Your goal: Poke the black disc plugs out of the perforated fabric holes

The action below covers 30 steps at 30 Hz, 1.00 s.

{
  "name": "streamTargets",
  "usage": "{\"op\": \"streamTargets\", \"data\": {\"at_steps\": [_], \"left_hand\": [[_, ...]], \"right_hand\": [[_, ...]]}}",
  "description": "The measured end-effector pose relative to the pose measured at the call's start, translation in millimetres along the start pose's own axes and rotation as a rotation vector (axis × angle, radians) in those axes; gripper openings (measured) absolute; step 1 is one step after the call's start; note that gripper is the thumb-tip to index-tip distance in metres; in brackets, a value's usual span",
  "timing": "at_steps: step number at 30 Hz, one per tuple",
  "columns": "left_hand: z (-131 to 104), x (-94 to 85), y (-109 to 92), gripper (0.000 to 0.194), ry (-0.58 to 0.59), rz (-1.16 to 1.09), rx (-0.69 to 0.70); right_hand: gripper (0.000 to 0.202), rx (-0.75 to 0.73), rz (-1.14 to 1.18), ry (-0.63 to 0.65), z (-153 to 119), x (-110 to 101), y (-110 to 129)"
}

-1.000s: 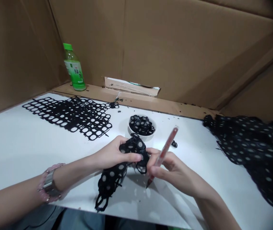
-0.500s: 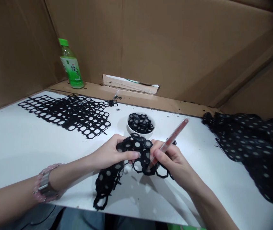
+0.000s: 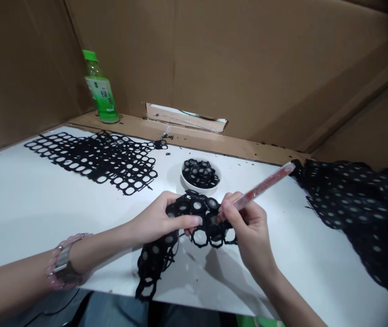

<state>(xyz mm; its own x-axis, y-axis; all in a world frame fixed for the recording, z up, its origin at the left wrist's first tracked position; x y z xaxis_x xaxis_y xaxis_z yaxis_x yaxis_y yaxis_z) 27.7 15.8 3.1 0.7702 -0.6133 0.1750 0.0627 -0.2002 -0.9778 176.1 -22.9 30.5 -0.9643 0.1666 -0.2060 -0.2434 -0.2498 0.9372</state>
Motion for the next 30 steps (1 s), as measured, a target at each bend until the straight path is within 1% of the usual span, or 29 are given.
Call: {"op": "streamTargets", "data": {"at_steps": [4, 11, 15, 22, 30], "left_hand": [[-0.6, -0.8, 1.4, 0.019, -0.02, -0.044, -0.015], [0.0, -0.3, 7.3, 0.02, 0.0, -0.123, -0.055], [0.3, -0.2, 8.2, 0.022, 0.017, -0.151, -0.046], [0.6, -0.1, 4.2, 0.018, 0.001, -0.093, -0.017], [1.2, -0.2, 3.5, 0.017, 0.04, -0.115, 0.008]], "right_hand": [[0.024, 0.013, -0.001, 0.057, 3.1, -0.2, -1.9], [0.03, 0.026, -0.05, -0.034, 0.0, -1.1, -1.9], [0.033, -0.009, -0.063, -0.063, -3.1, -1.6, -2.0], [0.034, -0.101, -0.134, -0.121, -6.3, -1.7, 0.1], [0.036, -0.207, -0.168, -0.156, -10.3, -1.6, 4.8]]}}
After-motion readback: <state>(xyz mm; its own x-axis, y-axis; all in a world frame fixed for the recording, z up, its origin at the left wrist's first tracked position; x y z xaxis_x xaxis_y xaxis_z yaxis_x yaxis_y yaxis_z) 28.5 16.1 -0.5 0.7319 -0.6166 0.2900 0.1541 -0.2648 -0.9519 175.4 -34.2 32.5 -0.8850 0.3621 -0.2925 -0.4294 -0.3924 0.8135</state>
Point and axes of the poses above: each hand's wrist, its own z-axis towards the middle knuckle, its own x-axis out of the palm, y = z × x, the point moved 5 cm from there along z, towards the middle knuckle, and after that the axes turned 9 degrees about -z, right-handed, at the moved point
